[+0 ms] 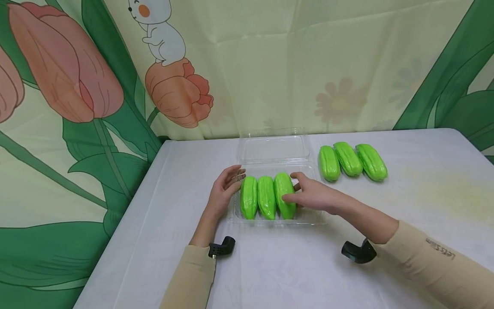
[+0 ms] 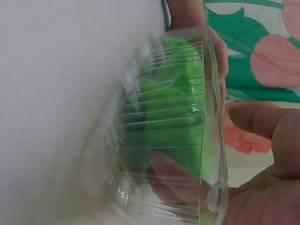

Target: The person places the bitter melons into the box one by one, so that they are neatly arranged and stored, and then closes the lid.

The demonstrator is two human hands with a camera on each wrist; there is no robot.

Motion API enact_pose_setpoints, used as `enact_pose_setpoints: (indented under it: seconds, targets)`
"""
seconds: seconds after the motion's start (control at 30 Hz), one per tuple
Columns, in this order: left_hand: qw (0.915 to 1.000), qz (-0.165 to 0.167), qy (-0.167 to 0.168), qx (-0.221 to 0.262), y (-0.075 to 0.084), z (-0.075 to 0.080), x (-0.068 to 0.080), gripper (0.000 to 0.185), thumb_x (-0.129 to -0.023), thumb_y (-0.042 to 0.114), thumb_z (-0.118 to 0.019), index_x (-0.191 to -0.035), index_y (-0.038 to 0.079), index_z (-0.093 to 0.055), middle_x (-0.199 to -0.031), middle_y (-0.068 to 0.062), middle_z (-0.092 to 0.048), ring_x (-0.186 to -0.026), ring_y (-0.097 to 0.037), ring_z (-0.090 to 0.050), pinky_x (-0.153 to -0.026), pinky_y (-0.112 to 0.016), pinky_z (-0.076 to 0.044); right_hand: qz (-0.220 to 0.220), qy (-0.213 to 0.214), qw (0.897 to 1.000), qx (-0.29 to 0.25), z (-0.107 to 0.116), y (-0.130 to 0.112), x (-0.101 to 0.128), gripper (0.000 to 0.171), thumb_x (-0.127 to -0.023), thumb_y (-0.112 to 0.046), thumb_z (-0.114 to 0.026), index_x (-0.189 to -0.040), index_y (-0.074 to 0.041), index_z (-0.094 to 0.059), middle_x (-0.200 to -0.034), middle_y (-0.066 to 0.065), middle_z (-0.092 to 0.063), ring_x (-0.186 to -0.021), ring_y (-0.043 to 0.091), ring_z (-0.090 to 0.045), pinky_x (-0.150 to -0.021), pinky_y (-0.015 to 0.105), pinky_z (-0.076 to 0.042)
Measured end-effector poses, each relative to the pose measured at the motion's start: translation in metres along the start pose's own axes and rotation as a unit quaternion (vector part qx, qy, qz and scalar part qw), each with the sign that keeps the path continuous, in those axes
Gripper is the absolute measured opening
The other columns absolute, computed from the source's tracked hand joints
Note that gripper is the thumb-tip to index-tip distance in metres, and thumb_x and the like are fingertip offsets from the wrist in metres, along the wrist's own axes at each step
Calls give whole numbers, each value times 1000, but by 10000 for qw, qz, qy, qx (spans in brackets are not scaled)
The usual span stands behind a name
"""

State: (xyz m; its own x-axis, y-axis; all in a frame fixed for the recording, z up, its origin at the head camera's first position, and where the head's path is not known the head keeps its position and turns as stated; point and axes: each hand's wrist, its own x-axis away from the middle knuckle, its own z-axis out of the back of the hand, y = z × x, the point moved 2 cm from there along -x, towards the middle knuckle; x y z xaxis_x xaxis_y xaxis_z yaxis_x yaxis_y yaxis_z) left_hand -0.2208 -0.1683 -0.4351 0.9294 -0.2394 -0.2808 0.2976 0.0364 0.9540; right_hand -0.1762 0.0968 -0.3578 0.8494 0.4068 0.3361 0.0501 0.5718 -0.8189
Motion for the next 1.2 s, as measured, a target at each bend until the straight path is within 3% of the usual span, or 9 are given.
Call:
enact_pose_setpoints:
  seconds: [0.37,0.67,0.93,1.2]
  targets:
    - [10000,-25,-16,-22,1,-1,-1,47,-98,-6,-53,-144,-8,-44,-138,-26,-55,-128,-38,-55,-104,-34,-47,-13,-43,9999,-141,6,0,5,81,-96,-28,-65,-153,8,-20,-146,36,-36,-105,33,-68,-100,51,-47]
    - [9999,57,40,-139,0,1,-1,47,-98,-4,-53,-144,-6,-46,-139,-23,-56,-128,-36,-55,-104,-35,-46,101,-93,9998,-159,4,-1,4,77,-95,-26,-67,-151,8,-26,-143,32,-40,-104,29,-67,-97,45,-51]
    - [9999,102,53,-119,0,0,0,47,-98,-4,-52,-145,-6,-45,-139,-22,-56,-128,-34,-56,-102,-31,-47,103,-57,9999,-96,12,0,8,78,-96,-30,-65,-154,4,-24,-147,31,-38,-111,35,-65,-100,52,-47]
    - [10000,0,13,-42,-1,0,0,47,-98,-4,-53,-144,-6,-45,-139,-25,-55,-128,-37,-55,-104,-32,-46,270,-42,9977,-613,29,-2,16,82,-99,-34,-64,-158,-2,-18,-153,28,-32,-120,43,-60,-106,56,-40]
